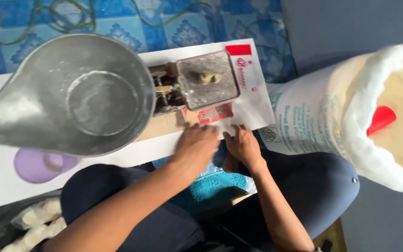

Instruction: Filling small plastic bags with powder from a large bulk sack using a hand scoop

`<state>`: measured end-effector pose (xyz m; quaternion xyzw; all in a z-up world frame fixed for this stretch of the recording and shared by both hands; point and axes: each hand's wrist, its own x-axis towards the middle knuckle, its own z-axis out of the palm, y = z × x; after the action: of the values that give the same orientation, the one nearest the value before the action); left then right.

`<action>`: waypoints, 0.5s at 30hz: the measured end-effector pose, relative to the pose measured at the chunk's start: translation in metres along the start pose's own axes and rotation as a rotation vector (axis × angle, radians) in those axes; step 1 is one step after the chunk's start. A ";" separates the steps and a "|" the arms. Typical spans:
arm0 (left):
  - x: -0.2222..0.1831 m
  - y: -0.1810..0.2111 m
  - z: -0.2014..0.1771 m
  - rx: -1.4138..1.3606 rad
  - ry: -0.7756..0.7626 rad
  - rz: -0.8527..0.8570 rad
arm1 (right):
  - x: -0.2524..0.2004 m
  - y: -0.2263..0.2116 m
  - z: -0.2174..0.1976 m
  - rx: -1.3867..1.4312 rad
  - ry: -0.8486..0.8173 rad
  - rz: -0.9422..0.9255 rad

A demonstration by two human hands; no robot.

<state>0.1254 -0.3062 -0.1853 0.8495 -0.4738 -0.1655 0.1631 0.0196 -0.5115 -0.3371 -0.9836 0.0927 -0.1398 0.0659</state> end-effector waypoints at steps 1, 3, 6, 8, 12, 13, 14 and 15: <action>-0.004 -0.008 0.013 -0.001 -0.003 0.009 | 0.005 -0.004 -0.005 -0.005 0.001 0.008; -0.015 -0.028 0.038 0.113 -0.244 -0.053 | 0.015 -0.015 -0.012 -0.100 -0.493 0.499; -0.025 -0.020 0.024 0.039 -0.260 -0.040 | 0.003 0.003 0.017 -0.115 -0.496 0.524; -0.028 -0.012 0.009 0.047 -0.250 -0.035 | 0.001 0.001 0.016 -0.107 -0.464 0.484; -0.033 -0.012 0.002 0.026 -0.259 -0.059 | -0.007 0.004 0.025 -0.118 -0.303 0.365; -0.033 -0.012 0.000 0.028 -0.261 -0.061 | -0.006 0.005 0.030 -0.114 -0.304 0.365; -0.032 -0.012 -0.002 0.016 -0.279 -0.086 | -0.006 0.006 0.035 -0.134 -0.240 0.354; -0.030 -0.013 -0.004 0.009 -0.298 -0.106 | -0.005 0.007 0.039 -0.152 -0.172 0.348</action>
<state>0.1221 -0.2733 -0.1835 0.8402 -0.4478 -0.2959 0.0781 0.0246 -0.5131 -0.3772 -0.9632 0.2655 -0.0344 0.0223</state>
